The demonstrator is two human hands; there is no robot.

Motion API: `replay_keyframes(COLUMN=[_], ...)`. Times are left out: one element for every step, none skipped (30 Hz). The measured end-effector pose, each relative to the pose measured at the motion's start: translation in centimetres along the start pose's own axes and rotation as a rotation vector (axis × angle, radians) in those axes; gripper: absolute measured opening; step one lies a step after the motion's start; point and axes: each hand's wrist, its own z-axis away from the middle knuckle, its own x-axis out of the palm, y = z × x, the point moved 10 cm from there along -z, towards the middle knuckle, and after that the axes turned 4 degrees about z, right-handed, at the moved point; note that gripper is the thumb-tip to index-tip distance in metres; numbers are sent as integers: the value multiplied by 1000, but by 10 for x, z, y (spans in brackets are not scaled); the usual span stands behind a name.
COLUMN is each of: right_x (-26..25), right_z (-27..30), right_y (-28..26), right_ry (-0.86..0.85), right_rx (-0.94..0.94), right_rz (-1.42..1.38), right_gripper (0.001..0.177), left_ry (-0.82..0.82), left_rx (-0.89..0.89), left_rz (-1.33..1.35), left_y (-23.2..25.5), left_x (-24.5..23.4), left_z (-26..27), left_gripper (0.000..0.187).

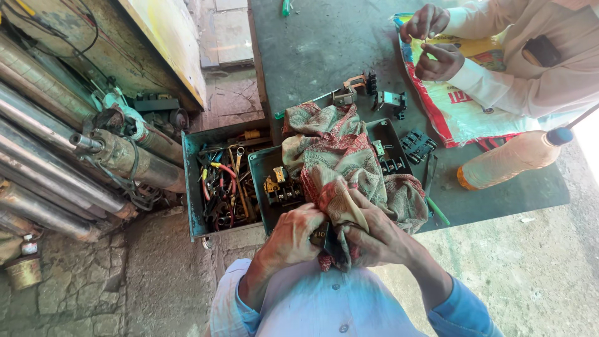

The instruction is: The person wipes small electrical components with a cloth on a workbench. They handle several metal and plastic parts one by one, turning them over and rubbing surfaces with the cloth. A second person is visible nearby but not interacting with the task.

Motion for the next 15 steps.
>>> replay_keyframes(right_x=[0, 1, 3, 1, 2, 4, 8, 12, 15, 16, 17, 19, 12, 5, 0], right_z=[-1, -2, -1, 0, 2, 5, 5, 5, 6, 3, 2, 6, 10, 14, 18], right_y=[-1, -2, -3, -10, -19, -26, -23, -19, -14, -1, 13, 26, 36, 46, 55], right_ry=[-18, -31, -43, 8, 59, 112, 93, 70, 47, 1, -45, -85, -20, 43, 107], right_rx=[-5, -6, -8, -70, -133, -197, -187, -179, -171, -100, -30, 50, 103, 149, 194], right_rz=[54, 111, 169, 335, 502, 669, 672, 674, 676, 463, 249, 36, -135, -304, -473], right_gripper=[43, 39, 35, 37, 38, 40, 41, 43, 44, 34, 25, 16, 20, 26, 32], left_ry=[4, 5, 5, 6, 22, 40, 57, 13, -32, -77, -38, -15, 10, 16, 25], left_rx=[-12, -18, -25, -34, -8, 19, 47, 15, -17, -48, 17, 77, 123, 115, 107], left_rz=[-4, -6, -8, -9, -6, -4, -2, 9, 19, 26, 67, 109, 138, 120, 103], left_y=[-2, -3, -4, -5, -4, -3, -2, -6, -10, -15, -10, -4, 1, -1, -2], left_x=[0, 0, 0, 0, -2, -6, -9, -4, 1, 5, 1, 2, 3, 4, 4], left_z=[1, -1, -2, -2, -2, -3, -3, -4, -3, -2, -2, -2, 0, -2, -3], left_gripper=[24, 23, 22, 21, 23, 25, 28, 28, 29, 30, 29, 29, 29, 29, 29])
